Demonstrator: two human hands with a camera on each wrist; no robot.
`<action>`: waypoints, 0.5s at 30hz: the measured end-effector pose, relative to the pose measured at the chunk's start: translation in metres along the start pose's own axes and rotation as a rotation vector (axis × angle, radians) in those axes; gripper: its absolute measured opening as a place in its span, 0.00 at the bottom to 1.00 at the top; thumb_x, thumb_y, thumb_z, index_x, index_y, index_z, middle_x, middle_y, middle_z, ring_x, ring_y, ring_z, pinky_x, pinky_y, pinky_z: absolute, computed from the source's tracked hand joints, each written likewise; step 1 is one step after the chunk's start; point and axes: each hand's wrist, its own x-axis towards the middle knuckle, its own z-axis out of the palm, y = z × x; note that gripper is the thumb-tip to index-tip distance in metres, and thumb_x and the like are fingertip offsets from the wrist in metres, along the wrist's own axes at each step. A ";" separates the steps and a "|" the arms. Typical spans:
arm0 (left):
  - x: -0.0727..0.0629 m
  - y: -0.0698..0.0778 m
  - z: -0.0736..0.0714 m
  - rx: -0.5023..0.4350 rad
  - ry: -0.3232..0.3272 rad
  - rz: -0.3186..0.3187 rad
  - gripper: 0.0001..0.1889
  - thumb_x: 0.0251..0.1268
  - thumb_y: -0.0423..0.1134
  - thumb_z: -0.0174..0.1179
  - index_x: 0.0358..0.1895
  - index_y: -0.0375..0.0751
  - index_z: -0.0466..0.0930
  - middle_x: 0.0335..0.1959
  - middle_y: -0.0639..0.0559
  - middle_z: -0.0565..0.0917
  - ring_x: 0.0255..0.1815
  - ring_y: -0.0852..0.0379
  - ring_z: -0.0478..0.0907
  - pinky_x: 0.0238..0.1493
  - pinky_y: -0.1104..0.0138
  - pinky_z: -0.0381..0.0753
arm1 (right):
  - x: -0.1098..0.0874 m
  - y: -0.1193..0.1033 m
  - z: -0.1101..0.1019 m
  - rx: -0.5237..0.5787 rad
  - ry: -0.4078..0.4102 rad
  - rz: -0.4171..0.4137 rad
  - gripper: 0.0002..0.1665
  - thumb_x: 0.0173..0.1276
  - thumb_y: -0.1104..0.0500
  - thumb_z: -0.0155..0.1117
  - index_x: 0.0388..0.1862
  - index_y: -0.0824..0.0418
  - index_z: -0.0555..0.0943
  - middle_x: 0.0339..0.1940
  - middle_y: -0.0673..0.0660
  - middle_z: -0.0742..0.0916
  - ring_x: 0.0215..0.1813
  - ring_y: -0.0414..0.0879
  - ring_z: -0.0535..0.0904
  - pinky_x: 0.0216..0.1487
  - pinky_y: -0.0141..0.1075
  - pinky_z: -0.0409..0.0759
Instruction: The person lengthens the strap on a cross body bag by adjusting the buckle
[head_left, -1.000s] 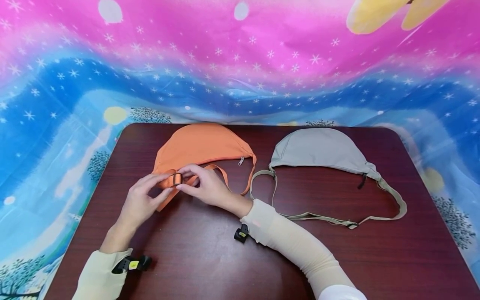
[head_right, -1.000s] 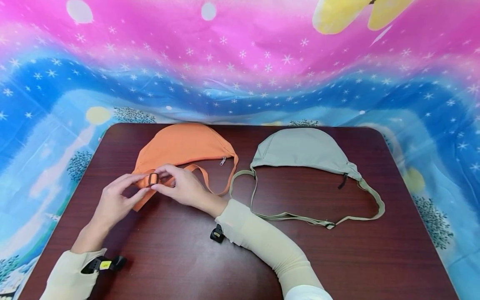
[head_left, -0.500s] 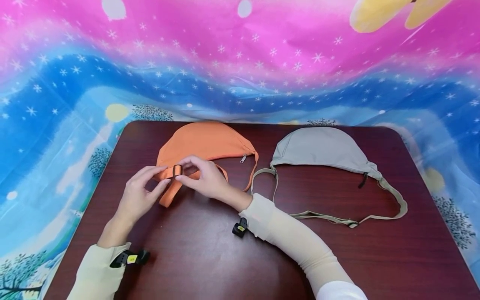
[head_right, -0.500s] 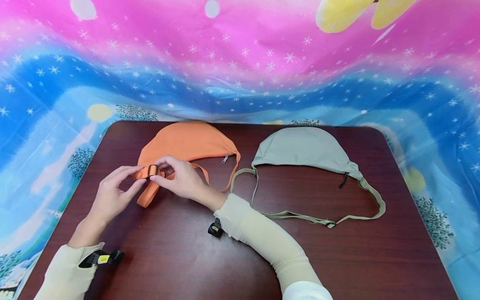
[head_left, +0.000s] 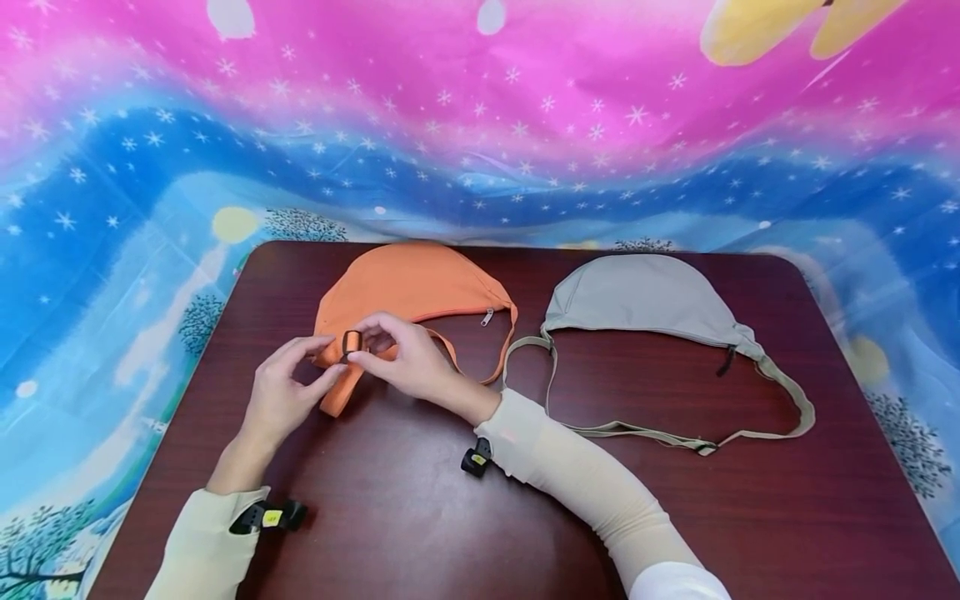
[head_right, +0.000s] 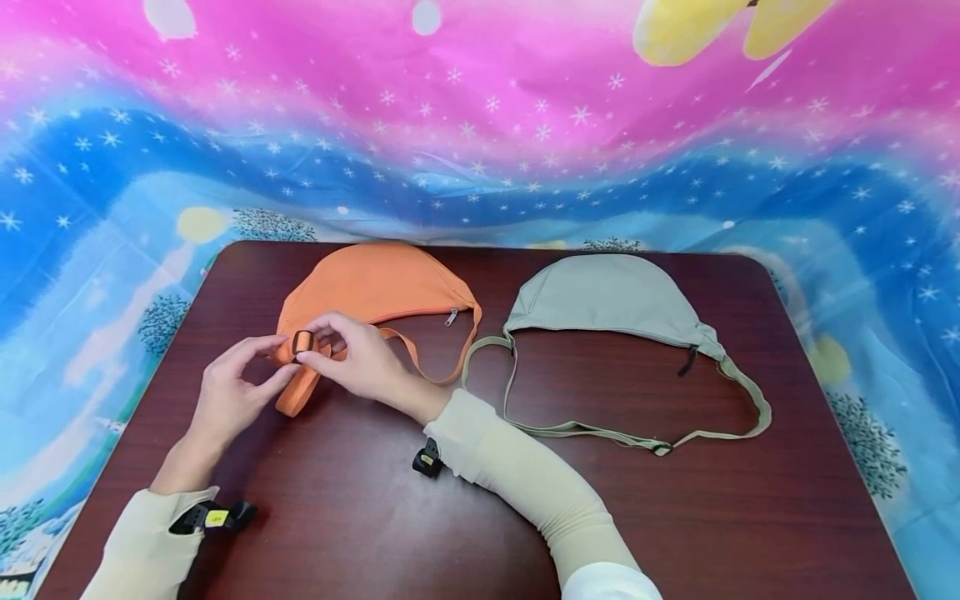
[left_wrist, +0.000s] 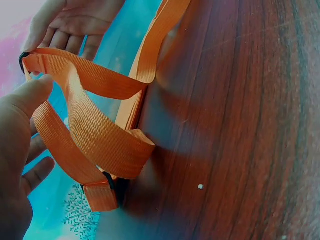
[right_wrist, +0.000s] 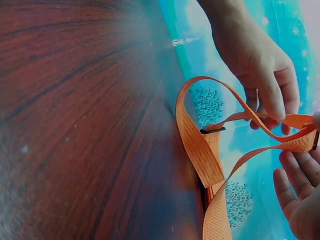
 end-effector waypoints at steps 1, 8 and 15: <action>0.000 0.000 0.001 -0.001 0.010 0.005 0.25 0.47 0.24 0.79 0.52 0.34 0.85 0.44 0.44 0.87 0.38 0.52 0.81 0.49 0.84 0.72 | 0.000 0.000 0.000 0.005 0.000 0.001 0.17 0.71 0.56 0.70 0.55 0.59 0.80 0.45 0.51 0.87 0.46 0.34 0.81 0.52 0.34 0.81; 0.001 0.002 0.002 -0.019 0.028 0.035 0.22 0.49 0.23 0.77 0.51 0.34 0.86 0.44 0.44 0.87 0.40 0.50 0.81 0.53 0.83 0.71 | 0.000 0.003 -0.001 0.000 0.004 -0.001 0.16 0.71 0.56 0.70 0.55 0.58 0.81 0.44 0.50 0.87 0.43 0.34 0.81 0.49 0.31 0.81; 0.003 0.002 0.002 -0.012 -0.036 0.057 0.22 0.50 0.23 0.76 0.52 0.33 0.86 0.43 0.45 0.86 0.38 0.52 0.80 0.52 0.84 0.70 | -0.001 0.004 -0.001 -0.020 -0.024 0.021 0.19 0.72 0.54 0.69 0.57 0.59 0.80 0.46 0.50 0.87 0.42 0.34 0.82 0.49 0.39 0.83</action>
